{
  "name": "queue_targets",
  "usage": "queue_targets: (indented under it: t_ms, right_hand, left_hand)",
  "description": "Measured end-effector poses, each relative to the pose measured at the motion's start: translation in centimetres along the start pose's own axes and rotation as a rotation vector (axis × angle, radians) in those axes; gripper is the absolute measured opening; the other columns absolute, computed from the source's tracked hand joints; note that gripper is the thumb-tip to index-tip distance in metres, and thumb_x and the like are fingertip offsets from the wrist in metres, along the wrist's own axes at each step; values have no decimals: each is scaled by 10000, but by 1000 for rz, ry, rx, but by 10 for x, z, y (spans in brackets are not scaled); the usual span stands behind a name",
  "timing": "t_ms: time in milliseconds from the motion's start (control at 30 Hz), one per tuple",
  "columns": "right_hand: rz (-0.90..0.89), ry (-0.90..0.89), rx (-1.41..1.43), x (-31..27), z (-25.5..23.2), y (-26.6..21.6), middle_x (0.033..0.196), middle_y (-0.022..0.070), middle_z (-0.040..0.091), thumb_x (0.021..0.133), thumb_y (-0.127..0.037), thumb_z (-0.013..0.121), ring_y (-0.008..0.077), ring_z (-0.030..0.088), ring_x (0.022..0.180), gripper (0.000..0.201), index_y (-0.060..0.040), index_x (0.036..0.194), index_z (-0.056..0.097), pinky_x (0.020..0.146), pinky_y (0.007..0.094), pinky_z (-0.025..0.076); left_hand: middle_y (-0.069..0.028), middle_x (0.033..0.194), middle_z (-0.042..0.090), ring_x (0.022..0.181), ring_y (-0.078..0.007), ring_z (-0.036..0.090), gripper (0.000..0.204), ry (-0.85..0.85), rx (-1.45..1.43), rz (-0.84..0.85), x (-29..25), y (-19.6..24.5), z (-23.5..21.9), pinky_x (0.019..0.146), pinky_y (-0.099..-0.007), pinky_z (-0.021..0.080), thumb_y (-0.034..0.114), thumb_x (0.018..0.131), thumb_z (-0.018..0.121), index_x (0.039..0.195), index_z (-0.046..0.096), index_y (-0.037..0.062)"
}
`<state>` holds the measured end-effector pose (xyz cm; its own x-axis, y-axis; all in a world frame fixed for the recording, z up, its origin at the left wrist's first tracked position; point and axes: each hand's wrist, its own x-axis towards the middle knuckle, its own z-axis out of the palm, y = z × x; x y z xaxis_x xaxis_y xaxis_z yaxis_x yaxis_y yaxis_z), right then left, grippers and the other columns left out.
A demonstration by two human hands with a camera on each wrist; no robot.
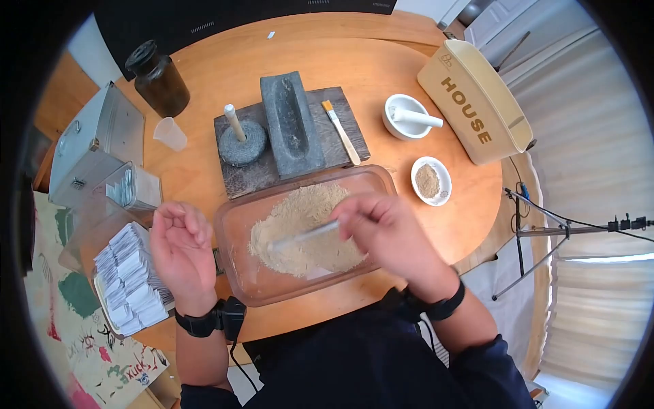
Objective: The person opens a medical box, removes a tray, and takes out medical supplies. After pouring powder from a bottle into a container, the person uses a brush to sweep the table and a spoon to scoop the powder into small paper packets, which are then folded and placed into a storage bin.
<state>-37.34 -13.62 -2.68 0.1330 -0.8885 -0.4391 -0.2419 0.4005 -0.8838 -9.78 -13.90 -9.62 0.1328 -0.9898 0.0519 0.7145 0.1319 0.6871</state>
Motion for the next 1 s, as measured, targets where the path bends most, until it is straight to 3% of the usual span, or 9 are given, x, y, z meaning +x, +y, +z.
queue_targets:
  t_ms: [100, 300, 467, 533, 567, 633, 767, 900, 1000]
  right_hand:
    - [-150, 128, -10, 10, -26, -15, 759, -25, 633, 963, -82, 598, 11, 494, 593, 133, -29, 1008, 712, 522, 173, 378]
    - [-285, 271, -35, 44, -43, -43, 761, -8, 642, 938, -64, 604, 34, 485, 564, 138, -4, 1011, 705, 506, 183, 374]
    - [-442, 331, -213, 68, -31, -40, 776, 37, 677, 942, -58, 600, 75, 562, 593, 146, 17, 997, 713, 546, 215, 450]
    - [-705, 463, -499, 67, -23, -35, 776, 66, 696, 921, -29, 628, 111, 618, 616, 116, 7, 985, 718, 579, 242, 496]
    - [-699, 460, -498, 64, -21, -33, 776, 66, 696, 921, -29, 628, 111, 618, 616, 116, 7, 985, 718, 579, 242, 496]
    - [-899, 583, -635, 52, -20, -32, 781, 84, 698, 893, 2, 658, 148, 661, 636, 105, -7, 977, 720, 593, 260, 518]
    - [-732, 520, -651, 1, -21, -24, 801, 92, 693, 880, 50, 652, 182, 695, 672, 160, -2, 1019, 709, 614, 272, 537]
    - [-800, 438, -740, -8, -33, 16, 796, 93, 688, 868, 68, 653, 186, 690, 673, 189, -1, 1036, 704, 613, 278, 534]
    - [-761, 414, -792, -6, -37, 39, 790, 110, 676, 820, 62, 684, 243, 684, 696, 220, -5, 1029, 702, 608, 315, 532]
  left_hand:
    - [-68, 807, 511, 665, -142, 431, 310, 16, -15, -8, -1, 0, 1, 595, -268, 367, 294, 1079, 379, 989, 531, 40]
    - [-65, 808, 513, 671, -139, 432, 307, -16, -11, -13, -1, 2, 2, 598, -266, 370, 290, 1082, 375, 986, 525, 40]
    - [-63, 803, 509, 669, -140, 429, 303, -15, -9, -13, -1, 1, 1, 598, -267, 370, 287, 1083, 373, 986, 524, 43]
    - [-62, 801, 507, 668, -140, 429, 304, -4, -4, -18, -2, 2, 1, 598, -267, 370, 288, 1083, 374, 984, 523, 43]
    - [-61, 799, 506, 667, -140, 428, 305, 1, -2, -20, -1, 2, 2, 597, -268, 369, 290, 1082, 374, 983, 522, 43]
    - [-62, 798, 506, 666, -140, 428, 306, 14, -6, -16, -1, 1, 2, 596, -269, 369, 291, 1081, 375, 982, 524, 43]
    - [-61, 797, 506, 667, -139, 431, 308, -22, 5, -7, -1, 1, 0, 595, -270, 371, 294, 1079, 377, 988, 529, 42]
    - [-64, 803, 507, 670, -142, 435, 308, -3, 10, -20, -2, 2, 2, 596, -269, 375, 292, 1078, 379, 996, 532, 38]
    - [-69, 808, 508, 672, -146, 437, 315, -4, 3, -29, -1, 0, 1, 600, -267, 378, 291, 1077, 378, 998, 536, 31]
